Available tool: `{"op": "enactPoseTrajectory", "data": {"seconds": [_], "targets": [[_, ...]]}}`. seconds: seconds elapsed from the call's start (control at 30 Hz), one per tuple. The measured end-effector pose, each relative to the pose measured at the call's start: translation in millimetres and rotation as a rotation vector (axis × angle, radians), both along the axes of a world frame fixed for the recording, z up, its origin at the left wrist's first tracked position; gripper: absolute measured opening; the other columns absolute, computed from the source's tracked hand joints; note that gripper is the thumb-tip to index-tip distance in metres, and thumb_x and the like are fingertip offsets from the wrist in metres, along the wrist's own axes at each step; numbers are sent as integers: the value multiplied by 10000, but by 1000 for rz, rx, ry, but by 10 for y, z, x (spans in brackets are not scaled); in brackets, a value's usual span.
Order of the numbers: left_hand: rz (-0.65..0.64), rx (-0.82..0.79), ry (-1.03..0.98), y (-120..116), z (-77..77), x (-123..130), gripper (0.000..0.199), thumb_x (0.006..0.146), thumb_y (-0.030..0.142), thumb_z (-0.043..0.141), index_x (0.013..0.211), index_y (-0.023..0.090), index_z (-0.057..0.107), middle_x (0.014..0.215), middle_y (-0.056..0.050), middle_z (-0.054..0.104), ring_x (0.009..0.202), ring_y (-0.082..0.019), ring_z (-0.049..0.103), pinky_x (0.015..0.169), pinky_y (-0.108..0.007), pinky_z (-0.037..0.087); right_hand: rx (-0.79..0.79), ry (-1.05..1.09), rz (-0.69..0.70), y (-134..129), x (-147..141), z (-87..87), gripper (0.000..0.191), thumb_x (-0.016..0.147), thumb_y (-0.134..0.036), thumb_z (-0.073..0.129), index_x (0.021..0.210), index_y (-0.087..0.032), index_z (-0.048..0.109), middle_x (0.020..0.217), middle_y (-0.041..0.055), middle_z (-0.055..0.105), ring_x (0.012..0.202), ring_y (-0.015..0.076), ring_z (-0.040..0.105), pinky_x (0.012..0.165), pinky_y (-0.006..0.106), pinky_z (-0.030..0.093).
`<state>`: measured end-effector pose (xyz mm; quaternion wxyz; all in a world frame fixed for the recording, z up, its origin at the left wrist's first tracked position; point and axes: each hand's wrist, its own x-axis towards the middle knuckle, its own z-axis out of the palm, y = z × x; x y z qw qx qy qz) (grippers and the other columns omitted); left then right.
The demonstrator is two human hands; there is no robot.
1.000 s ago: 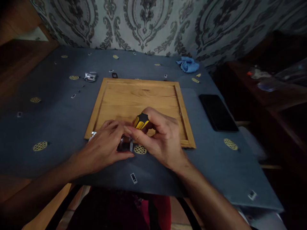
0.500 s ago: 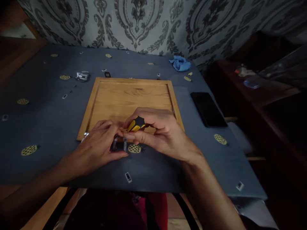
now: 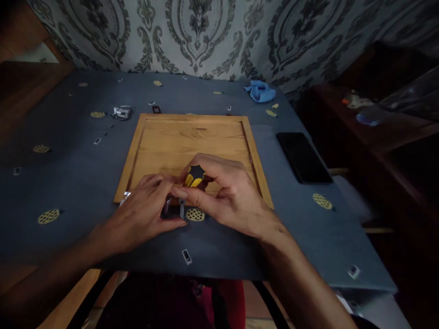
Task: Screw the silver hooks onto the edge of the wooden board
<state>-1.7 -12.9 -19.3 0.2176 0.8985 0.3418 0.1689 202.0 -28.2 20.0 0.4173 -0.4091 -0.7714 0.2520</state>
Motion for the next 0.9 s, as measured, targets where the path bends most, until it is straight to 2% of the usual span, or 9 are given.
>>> {"op": "enactPoseTrajectory", "data": {"seconds": [0.17,0.27,0.37,0.5,0.6,0.7,0.83,0.9], "targets": [[-7,25,18,0,27,7,509,777,343,819,1132,209,480,1028,-54,640,1044,-291,596,890,-435,490,-163,34,102,-10,81,101,162,912,-365,682,971,-220,725,820,5,709,631,102,638,540,220,493],[-15,34,23,-2,31,11,504,778,336,818,1126,199,480,1019,-54,646,1033,-287,596,885,-428,489,-198,68,122,-20,97,91,137,905,-346,695,968,-231,732,808,-6,707,593,92,636,526,215,499],[-19,36,12,-1,19,13,520,786,345,810,1154,197,473,1048,-56,656,1052,-285,599,897,-427,488,-154,59,110,-22,78,49,138,904,-353,695,910,-217,718,822,-2,712,632,98,661,551,216,509],[-19,17,1,5,2,14,535,811,353,778,1214,205,458,1105,-63,667,1087,-286,604,926,-443,485,-47,31,61,-25,8,-16,137,932,-334,661,931,-199,685,830,9,696,725,124,684,611,234,517],[-25,1,1,9,-1,11,530,829,356,755,1237,218,447,1119,-65,672,1093,-290,609,939,-464,481,48,12,20,-30,-42,-55,114,937,-303,653,909,-194,667,785,5,665,699,135,671,603,253,505],[-42,-2,1,10,4,6,528,828,350,760,1226,210,442,1113,-73,671,1098,-296,606,937,-469,480,65,17,-12,-46,-82,-87,50,926,-248,660,895,-209,658,780,2,667,675,139,661,599,270,503],[-17,-6,8,5,26,5,514,825,353,765,1207,208,453,1105,-78,664,1096,-301,604,926,-464,479,88,142,-117,-104,-115,-97,23,919,-246,658,902,-234,668,774,2,664,650,145,638,605,298,505],[-14,-18,22,2,39,6,510,821,349,771,1198,208,459,1084,-71,667,1093,-300,600,921,-456,477,139,251,-215,-135,-104,-76,111,941,-322,626,866,-243,650,810,18,668,671,155,627,609,314,496]]}}
